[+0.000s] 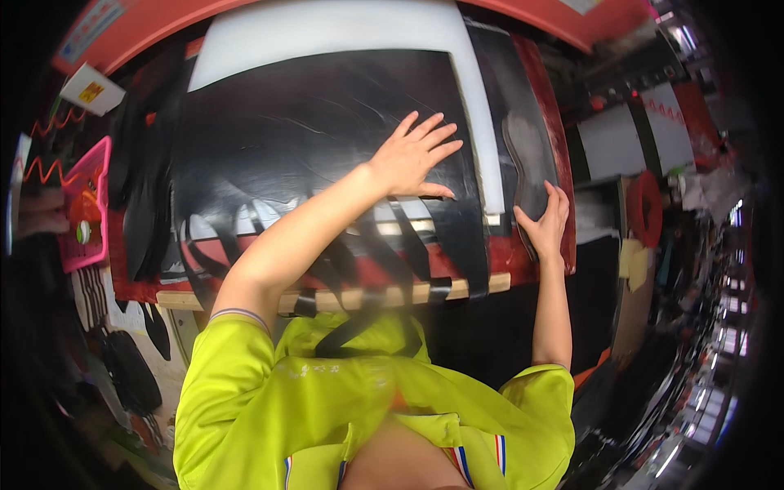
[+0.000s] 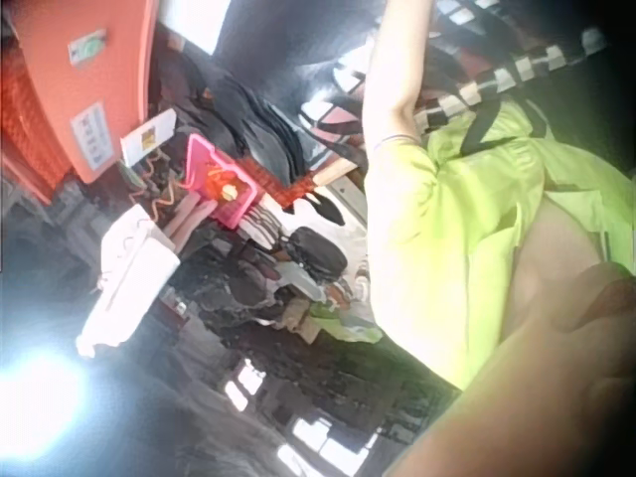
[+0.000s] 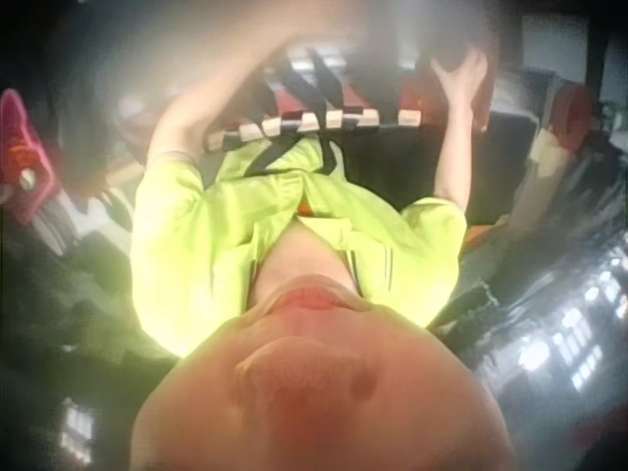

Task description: The person places a shoe insole on a sheet of black material, aligns it, and uses a cutting machine to cut out the insole shape. They repeat this process multiple times, removing the cut pieces and stacking them on a nearby table.

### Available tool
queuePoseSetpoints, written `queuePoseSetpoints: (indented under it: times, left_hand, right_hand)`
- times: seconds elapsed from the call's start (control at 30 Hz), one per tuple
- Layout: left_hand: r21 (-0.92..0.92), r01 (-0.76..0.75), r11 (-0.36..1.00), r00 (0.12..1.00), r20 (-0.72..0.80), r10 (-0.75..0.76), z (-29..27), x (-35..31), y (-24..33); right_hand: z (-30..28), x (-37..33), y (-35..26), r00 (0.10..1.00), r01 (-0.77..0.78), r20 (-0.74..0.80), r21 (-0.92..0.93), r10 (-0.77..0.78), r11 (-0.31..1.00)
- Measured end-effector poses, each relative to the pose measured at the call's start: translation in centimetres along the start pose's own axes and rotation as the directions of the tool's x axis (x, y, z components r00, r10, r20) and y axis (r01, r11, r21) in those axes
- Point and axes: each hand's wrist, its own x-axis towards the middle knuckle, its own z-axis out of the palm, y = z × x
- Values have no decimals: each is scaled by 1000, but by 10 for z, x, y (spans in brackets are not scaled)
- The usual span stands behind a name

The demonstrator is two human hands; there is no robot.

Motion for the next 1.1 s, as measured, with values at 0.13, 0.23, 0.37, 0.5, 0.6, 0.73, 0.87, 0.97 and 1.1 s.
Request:
queuePoseSetpoints:
  times: [0.13, 0.23, 0.37, 0.5, 0.6, 0.73, 0.87, 0.97, 1.1]
  left_hand:
    - [45, 8, 999, 985, 169, -15, 21, 3, 40]
    - [-14, -27, 1000, 971, 239, 29, 24, -9, 72]
    - [-126, -16, 992, 980, 193, 40, 19, -20, 94]
    - [-273, 51, 961, 997, 62, -35, 18, -23, 95]
    - [-252, 47, 967, 999, 23, -43, 16, -23, 95]
    - [-379, 125, 917, 986, 152, -72, -1, -21, 96]
    - [-478, 69, 876, 997, 64, -44, -26, -20, 97]
    - [-530, -21, 848, 998, -60, -12, -38, -21, 104]
    - [-559, -98, 823, 985, -171, 1, -63, -19, 114]
  right_hand:
    - [-16, -35, -35, 733, -625, 647, 517, 210, 585]
    - [-12, -51, -62, 642, -751, 766, 628, 7, 205]
    - [-6, -54, -83, 696, -717, 712, 680, -92, -156]
    - [-7, -52, -96, 768, -639, 636, 768, -76, -39]
    - [-11, -54, -106, 884, -429, 466, 840, -37, 332]
    - [-27, -58, -117, 937, -271, 350, 753, -15, 600]
    - [-53, -60, -129, 958, -129, 262, 752, -114, 646]
    - [-64, -62, -135, 969, -42, 177, 801, -170, 597]
    - [-65, -75, -133, 960, -1, 142, 861, -239, 509]
